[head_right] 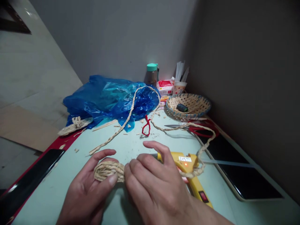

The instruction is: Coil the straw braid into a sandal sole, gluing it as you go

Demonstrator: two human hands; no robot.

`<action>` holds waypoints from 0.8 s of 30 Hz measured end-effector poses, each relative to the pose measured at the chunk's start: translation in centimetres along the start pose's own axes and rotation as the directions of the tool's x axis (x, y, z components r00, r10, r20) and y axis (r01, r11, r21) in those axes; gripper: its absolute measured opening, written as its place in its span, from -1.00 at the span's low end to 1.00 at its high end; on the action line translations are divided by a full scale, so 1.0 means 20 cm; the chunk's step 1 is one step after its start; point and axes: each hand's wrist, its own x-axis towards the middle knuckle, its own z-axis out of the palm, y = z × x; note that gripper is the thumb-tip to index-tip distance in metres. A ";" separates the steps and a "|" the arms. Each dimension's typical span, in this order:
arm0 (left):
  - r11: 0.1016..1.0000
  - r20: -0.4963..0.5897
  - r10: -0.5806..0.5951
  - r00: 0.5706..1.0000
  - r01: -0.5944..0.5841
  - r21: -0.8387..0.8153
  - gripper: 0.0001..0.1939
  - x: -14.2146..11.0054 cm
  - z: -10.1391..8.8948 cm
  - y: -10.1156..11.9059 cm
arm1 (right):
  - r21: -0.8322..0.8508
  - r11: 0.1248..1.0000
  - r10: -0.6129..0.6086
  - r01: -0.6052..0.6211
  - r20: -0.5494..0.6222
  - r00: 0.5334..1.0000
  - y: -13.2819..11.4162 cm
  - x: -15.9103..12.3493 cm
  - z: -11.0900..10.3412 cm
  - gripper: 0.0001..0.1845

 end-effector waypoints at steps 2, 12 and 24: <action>1.000 -0.017 0.003 1.000 -0.003 0.006 -0.42 0.00 0.01 0.00 | 0.004 1.000 -0.003 0.003 -0.005 1.000 0.00 0.00 0.01 -0.79; 1.000 -0.025 0.002 1.000 -0.002 -0.004 -0.42 0.00 0.00 -0.01 | 0.006 1.000 -0.018 0.019 -0.030 0.999 -0.01 -0.01 0.03 -0.81; 0.998 0.048 0.051 0.998 -0.050 -0.027 -0.42 0.00 -0.02 -0.01 | -0.089 0.996 -0.036 0.032 -0.052 0.998 0.01 0.01 0.02 -0.89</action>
